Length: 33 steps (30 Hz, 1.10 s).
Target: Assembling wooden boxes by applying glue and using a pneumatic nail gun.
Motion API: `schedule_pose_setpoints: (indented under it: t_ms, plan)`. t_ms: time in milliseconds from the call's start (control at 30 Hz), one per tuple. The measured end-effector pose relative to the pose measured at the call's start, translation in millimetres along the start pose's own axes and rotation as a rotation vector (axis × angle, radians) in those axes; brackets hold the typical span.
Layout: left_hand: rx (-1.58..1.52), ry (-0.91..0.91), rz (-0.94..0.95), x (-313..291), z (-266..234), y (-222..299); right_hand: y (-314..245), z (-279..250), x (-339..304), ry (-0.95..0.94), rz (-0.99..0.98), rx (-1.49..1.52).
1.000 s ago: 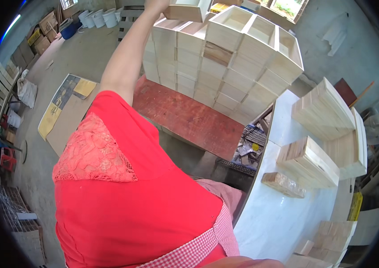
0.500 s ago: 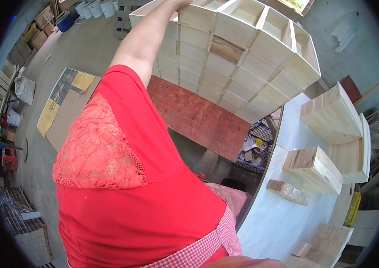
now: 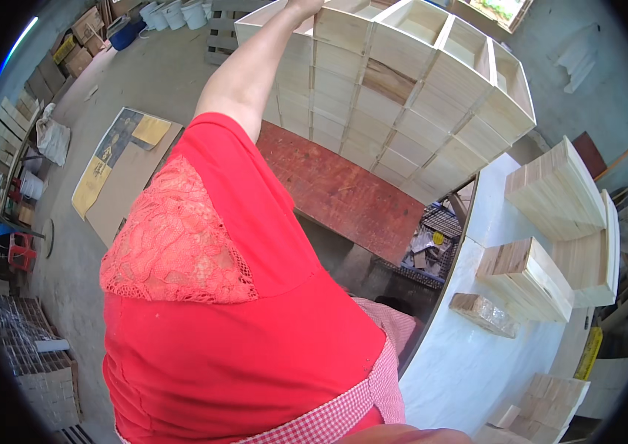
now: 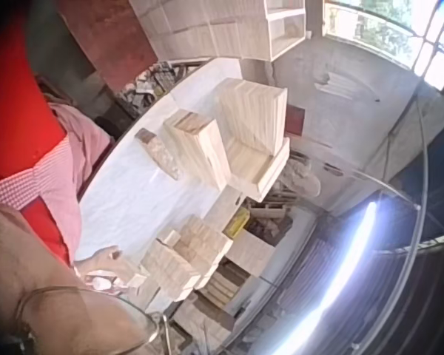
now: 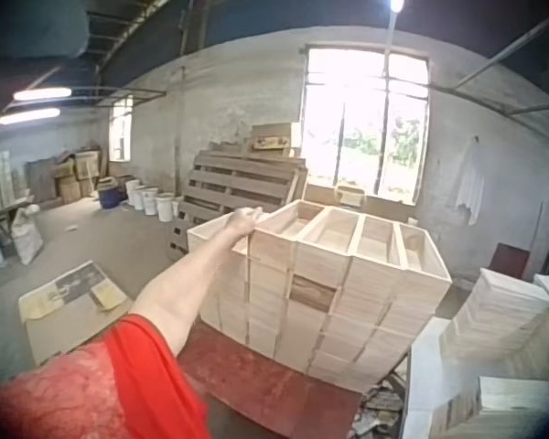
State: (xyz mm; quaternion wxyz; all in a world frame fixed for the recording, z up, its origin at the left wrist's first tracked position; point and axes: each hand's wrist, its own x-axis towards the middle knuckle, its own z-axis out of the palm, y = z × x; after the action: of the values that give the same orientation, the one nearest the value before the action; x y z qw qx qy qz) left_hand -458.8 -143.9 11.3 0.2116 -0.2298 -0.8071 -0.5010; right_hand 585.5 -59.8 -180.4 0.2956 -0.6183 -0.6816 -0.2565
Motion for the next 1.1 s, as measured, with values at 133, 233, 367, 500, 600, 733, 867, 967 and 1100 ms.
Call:
schedule_pose_setpoints:
  t_ms: [133,233,367,500,600,733,867,967,1100]
  plan:
    - [-0.155,-0.235,0.325,-43.1,8.1,25.7,-6.3,-7.9,-0.5,-0.032,-0.011,-0.069]
    - [0.322,-0.221,0.569,-44.1,1.9,28.9,-11.8,-8.0,4.3,-0.019,-0.016,-0.063]
    - [0.529,-0.355,0.533,-46.6,-14.7,32.8,-10.5,0.8,10.6,0.026,-0.560,-0.551]
    - [0.497,-0.419,0.430,-44.7,-9.9,39.6,12.8,14.1,-15.2,-0.045,0.080,0.037]
    - [0.470,-0.362,0.453,-43.5,-6.7,34.5,27.3,23.0,-21.2,-0.084,0.151,0.120]
    - [0.340,-0.141,0.461,-69.0,0.9,24.1,25.0,31.1,-18.8,-0.084,0.039,0.059]
    - [0.260,0.084,0.268,-130.3,30.7,-7.5,36.6,70.5,-3.6,0.236,-0.303,0.467]
    - [0.396,0.067,0.177,-163.6,40.1,-6.2,36.7,74.1,1.9,0.341,-0.454,0.619]
    - [0.456,0.041,0.035,-175.4,65.0,17.1,22.6,33.3,-6.9,-0.002,-0.139,0.186]
